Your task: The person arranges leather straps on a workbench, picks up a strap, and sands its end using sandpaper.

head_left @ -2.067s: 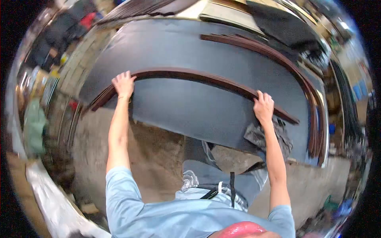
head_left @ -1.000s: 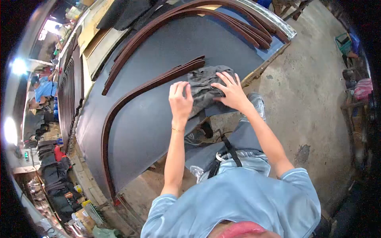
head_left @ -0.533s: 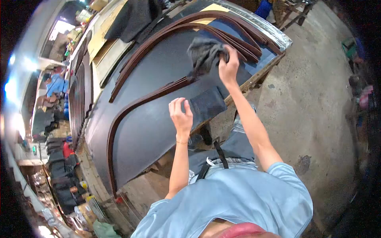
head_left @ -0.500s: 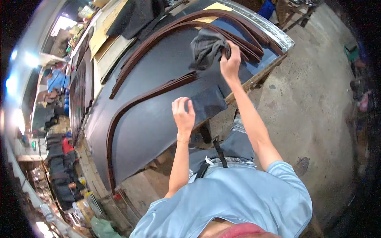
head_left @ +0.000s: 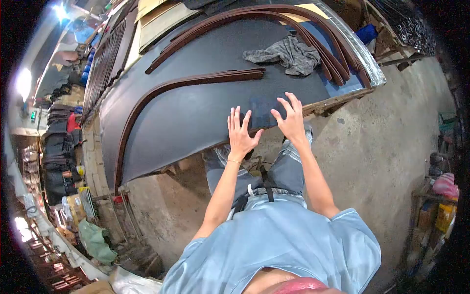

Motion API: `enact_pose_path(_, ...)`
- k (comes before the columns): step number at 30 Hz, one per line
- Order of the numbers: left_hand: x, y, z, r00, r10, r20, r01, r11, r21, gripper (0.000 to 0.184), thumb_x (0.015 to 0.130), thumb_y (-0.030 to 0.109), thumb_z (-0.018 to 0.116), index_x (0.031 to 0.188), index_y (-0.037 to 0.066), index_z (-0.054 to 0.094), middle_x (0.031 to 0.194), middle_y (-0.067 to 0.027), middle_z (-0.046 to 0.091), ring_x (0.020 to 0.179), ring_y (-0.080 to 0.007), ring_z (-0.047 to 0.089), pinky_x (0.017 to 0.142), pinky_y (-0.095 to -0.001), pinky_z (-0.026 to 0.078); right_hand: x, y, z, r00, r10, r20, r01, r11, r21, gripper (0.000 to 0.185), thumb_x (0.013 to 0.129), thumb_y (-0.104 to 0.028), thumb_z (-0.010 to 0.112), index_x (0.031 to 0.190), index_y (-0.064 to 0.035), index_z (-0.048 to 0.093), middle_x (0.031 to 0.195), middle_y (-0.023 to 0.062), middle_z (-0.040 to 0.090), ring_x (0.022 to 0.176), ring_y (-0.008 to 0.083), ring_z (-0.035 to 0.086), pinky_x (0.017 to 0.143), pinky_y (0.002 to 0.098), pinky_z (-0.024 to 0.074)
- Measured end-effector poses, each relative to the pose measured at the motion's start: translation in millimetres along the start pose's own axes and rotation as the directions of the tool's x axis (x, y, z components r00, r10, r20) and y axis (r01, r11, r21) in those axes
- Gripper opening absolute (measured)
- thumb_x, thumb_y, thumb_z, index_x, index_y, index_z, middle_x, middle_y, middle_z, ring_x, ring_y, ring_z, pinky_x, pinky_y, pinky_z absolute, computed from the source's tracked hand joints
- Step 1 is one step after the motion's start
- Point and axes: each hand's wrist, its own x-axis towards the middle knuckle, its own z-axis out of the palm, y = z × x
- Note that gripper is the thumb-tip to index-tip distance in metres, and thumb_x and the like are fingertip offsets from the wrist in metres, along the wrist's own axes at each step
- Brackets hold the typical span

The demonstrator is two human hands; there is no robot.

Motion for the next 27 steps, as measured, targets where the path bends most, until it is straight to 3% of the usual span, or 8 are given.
enact_pose_path(3, 0.2, 0.5, -0.8, 1.0, 0.002, -0.018, -0.003, 1.0, -0.016, 0.082, 0.073, 0.036, 0.08, 0.142, 0.01, 0.045, 0.152, -0.0254, 0.031, 0.144, -0.0446, 0.025, 0.116, -0.0561, 0.021, 18.1, -24.1, -24.0, 0.981, 0.008, 0.194, -0.067, 0.952, 0.299, 0.037, 0.085, -0.017, 0.073, 0.119, -0.0067, 0.062, 0.125, 0.0163, 0.059, 0.117, 0.0336, 0.058, 0.098, 0.0418, 0.0463)
enact_pose_path(6, 0.6, -6.1, 6.9, 1.0, 0.011, 0.001, -0.011, 0.999, -0.046, 0.079, 0.074, 0.039, 0.078, 0.141, 0.011, 0.046, 0.153, -0.0244, 0.029, 0.144, -0.0451, 0.023, 0.116, -0.0578, 0.02, 59.1, -119.9, -98.6, 0.929, -0.189, 0.318, -0.005, 0.854, 0.52, 0.032, 0.084, -0.008, 0.073, 0.112, -0.0053, 0.057, 0.084, 0.0101, 0.07, 0.076, 0.0238, 0.07, 0.071, 0.0334, 0.0549)
enact_pose_path(8, 14.6, 17.7, -23.6, 0.989, 0.06, 0.138, -0.053, 0.997, -0.055, 0.076, 0.077, 0.038, 0.077, 0.14, 0.011, 0.046, 0.154, -0.0241, 0.027, 0.146, -0.044, 0.02, 0.116, -0.0579, 0.019, 56.8, -183.0, -147.9, 0.886, -0.449, 0.119, 0.248, 0.675, 0.695, 0.024, 0.084, -0.008, 0.072, 0.106, -0.0091, 0.061, 0.079, 0.0069, 0.069, 0.063, 0.022, 0.067, 0.058, 0.0327, 0.0526)
enact_pose_path(9, 5.3, 19.3, -19.7, 0.982, 0.075, 0.172, -0.064, 0.996, -0.066, 0.076, 0.077, 0.038, 0.077, 0.14, 0.011, 0.046, 0.154, -0.0241, 0.027, 0.146, -0.044, 0.02, 0.116, -0.0579, 0.019, 56.9, -202.9, -163.2, 0.671, -0.731, -0.126, 0.635, 0.478, 0.607, 0.019, 0.079, -0.011, 0.076, 0.095, -0.0086, 0.066, 0.074, 0.0047, 0.067, 0.056, 0.0218, 0.063, 0.051, 0.0312, 0.0488)
enact_pose_path(10, -2.7, 17.6, -13.6, 1.0, 0.028, 0.009, -0.028, 0.999, -0.022, 0.076, 0.076, 0.037, 0.079, 0.139, 0.009, 0.047, 0.154, -0.0238, 0.029, 0.145, -0.0421, 0.024, 0.114, -0.0575, 0.024, 59.1, -228.5, -209.8, 0.637, -0.768, -0.067, 0.619, 0.458, 0.638, 0.019, 0.071, -0.014, 0.079, 0.085, -0.0063, 0.068, 0.067, 0.0026, 0.064, 0.051, 0.021, 0.06, 0.047, 0.0301, 0.0458)
enact_pose_path(13, -8.0, -6.0, 9.5, 0.992, -0.017, -0.125, 0.006, 0.996, -0.089, 0.078, 0.074, 0.035, 0.082, 0.139, 0.01, 0.047, 0.156, -0.0228, 0.026, 0.144, -0.0415, 0.026, 0.113, -0.0574, 0.026, 7.6, -281.9, -225.3, 0.904, -0.388, -0.181, 0.379, 0.528, 0.761, 0.026, 0.065, -0.017, 0.08, 0.083, -0.0031, 0.068, 0.061, 0.0037, 0.06, 0.047, 0.02, 0.057, 0.044, 0.0316, 0.0424)
enact_pose_path(23, -11.4, -21.0, 8.6, 0.986, 0.068, -0.153, -0.102, 0.968, -0.228, 0.077, 0.078, 0.037, 0.08, 0.141, 0.009, 0.043, 0.156, -0.026, 0.021, 0.143, -0.0454, 0.024, 0.112, -0.065, 0.019, -7.7, -343.0, -148.9, 0.841, -0.536, -0.075, 0.404, 0.53, 0.745, 0.027, 0.065, -0.019, 0.082, 0.082, -0.0027, 0.068, 0.062, 0.0042, 0.06, 0.048, 0.0199, 0.057, 0.045, 0.0303, 0.042)
enact_pose_path(27, -11.3, -2.0, 1.7, 0.975, -0.102, -0.198, 0.036, 0.949, -0.312, 0.08, 0.075, 0.037, 0.081, 0.14, 0.008, 0.044, 0.153, -0.0254, 0.026, 0.144, -0.0449, 0.022, 0.114, -0.0636, 0.019, -4.3, -352.1, -129.0, 0.787, -0.616, -0.013, 0.42, 0.521, 0.744, 0.028, 0.066, -0.02, 0.083, 0.082, -0.0025, 0.068, 0.062, 0.0044, 0.06, 0.048, 0.0198, 0.057, 0.045, 0.0298, 0.0418)
